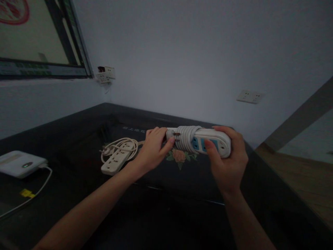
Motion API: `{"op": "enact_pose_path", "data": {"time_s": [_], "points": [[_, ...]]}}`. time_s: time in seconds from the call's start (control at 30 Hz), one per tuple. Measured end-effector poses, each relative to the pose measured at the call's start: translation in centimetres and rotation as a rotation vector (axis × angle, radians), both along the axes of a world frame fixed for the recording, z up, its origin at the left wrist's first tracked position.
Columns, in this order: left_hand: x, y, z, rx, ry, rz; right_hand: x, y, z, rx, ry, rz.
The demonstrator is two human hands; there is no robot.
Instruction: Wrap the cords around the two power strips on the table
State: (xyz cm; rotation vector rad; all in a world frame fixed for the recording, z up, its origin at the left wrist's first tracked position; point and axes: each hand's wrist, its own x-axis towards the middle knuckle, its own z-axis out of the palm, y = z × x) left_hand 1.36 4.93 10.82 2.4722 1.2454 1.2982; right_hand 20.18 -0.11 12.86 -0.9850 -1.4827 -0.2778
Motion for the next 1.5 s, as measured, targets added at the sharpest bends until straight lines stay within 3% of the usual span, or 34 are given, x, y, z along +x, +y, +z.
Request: {"op": "enact_pose_path", "data": {"time_s": [0.17, 0.3, 0.37, 0.5, 0.6, 0.8, 0.93, 1.2, 1.37, 1.5], "points": [[-0.3, 0.1, -0.1, -0.029, -0.033, -0.094, 0.9, 0.3, 0.2, 0.015, 0.066, -0.011], [-0.4, 1.2, -0.7, -0.017, -0.355, -0.138, 1.6, 1.2, -0.1, -0.006, 0.196, 0.004], [-0.3, 1.7, -1.0, -0.171, -0.596, -0.196, 1.6, 1.8, -0.5, -0.035, 0.32, 0.046], [0.3, 1.4, -0.8, -0.641, -0.923, -0.454, 1.2, 2.8, -1.3, -0.145, 0.601, 0.218], [0.2, 0.7, 0.0, -0.736, -1.015, -0.531, 1.0, 3.3, -1.7, -0.288, 0.714, 0.349], [-1.1, 0.9, 0.9, -0.747, -0.997, -0.451, 2.4, 3.5, -2.3, -0.553, 0.493, 0.409], [-1.0, 1.2, 0.5, -0.77, -0.959, -0.409, 3.7, 1.6, -3.1, -0.664, 0.233, 0.394], [1.5, 0.2, -1.5, -0.774, -0.67, -0.421, 4.6, -4.0, -8.2, -0.769, -0.151, 0.139], [3.4, -0.4, -3.3, -0.822, -0.537, -0.392, 4.8, -5.2, -11.0, -0.826, -0.172, 0.23], [4.6, -0.3, -4.3, -0.909, -0.674, -0.425, 5.7, -4.8, -12.4, -0.808, -0.02, 0.207]]}}
